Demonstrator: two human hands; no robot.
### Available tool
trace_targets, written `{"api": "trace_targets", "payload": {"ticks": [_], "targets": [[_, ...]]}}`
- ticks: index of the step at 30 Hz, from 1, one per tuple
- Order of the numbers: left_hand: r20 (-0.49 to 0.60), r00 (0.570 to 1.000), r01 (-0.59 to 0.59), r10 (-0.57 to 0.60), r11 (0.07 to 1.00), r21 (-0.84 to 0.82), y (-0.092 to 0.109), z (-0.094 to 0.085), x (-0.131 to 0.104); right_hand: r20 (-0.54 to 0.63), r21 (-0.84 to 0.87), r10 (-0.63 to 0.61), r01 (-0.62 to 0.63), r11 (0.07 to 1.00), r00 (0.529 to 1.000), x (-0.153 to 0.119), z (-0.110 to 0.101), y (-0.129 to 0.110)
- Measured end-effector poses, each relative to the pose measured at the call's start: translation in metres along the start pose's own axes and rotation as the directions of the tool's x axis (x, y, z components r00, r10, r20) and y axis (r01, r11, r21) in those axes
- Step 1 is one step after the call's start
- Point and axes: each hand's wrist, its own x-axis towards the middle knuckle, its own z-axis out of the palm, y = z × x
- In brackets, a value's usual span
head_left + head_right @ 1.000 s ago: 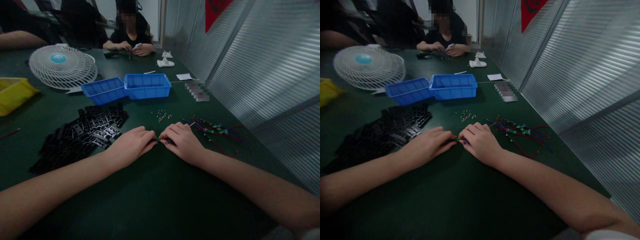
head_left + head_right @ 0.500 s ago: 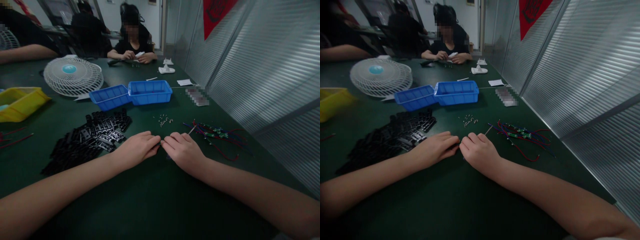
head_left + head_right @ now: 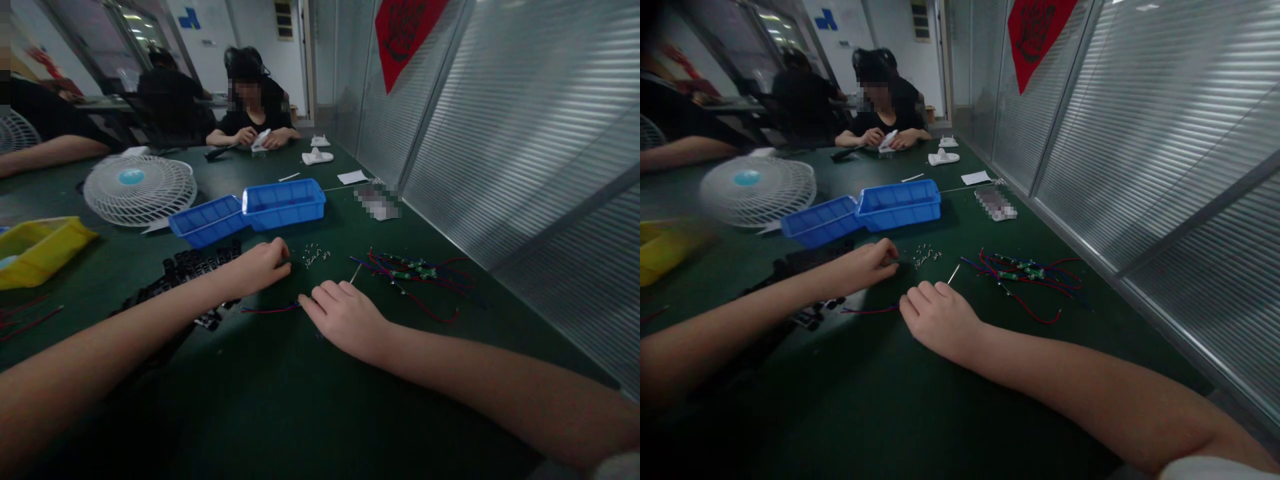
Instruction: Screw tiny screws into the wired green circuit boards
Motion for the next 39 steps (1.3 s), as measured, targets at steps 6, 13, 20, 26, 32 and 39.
{"api": "trace_targets", "payload": {"ticks": [6, 13, 20, 26, 32, 39], "targets": [[0.083, 0.996, 0.006, -0.009, 0.999, 0.034, -0.015, 0.003, 0.04, 0.009, 0.052, 0.016, -0.017, 0.998, 1.0, 0.0, 0.002, 0.003], [0.121, 0.989, -0.092, 0.086, 0.995, 0.045, -0.003, 0.001, 0.047, 0.017, 0.101, 0.026, -0.028, 0.994, 1.0, -0.001, 0.005, 0.004], [0.042, 0.991, -0.13, 0.13, 0.992, 0.002, -0.003, 0.009, 0.049, 0.028, 0.122, 0.031, -0.034, 0.992, 0.999, 0.0, 0.004, 0.005], [0.033, 0.978, -0.206, 0.207, 0.978, -0.038, -0.008, 0.011, 0.047, 0.03, 0.129, 0.039, -0.042, 0.991, 0.999, 0.0, 0.006, 0.005], [0.085, 0.975, -0.201, 0.207, 0.977, -0.074, -0.02, 0.005, 0.039, 0.05, 0.149, 0.043, -0.05, 0.988, 0.998, 0.002, 0.007, 0.006], [0.109, 0.976, -0.182, 0.19, 0.98, -0.075, -0.028, 0.005, 0.039, 0.062, 0.163, 0.036, -0.046, 0.986, 0.997, 0.002, 0.007, 0.007]]}}
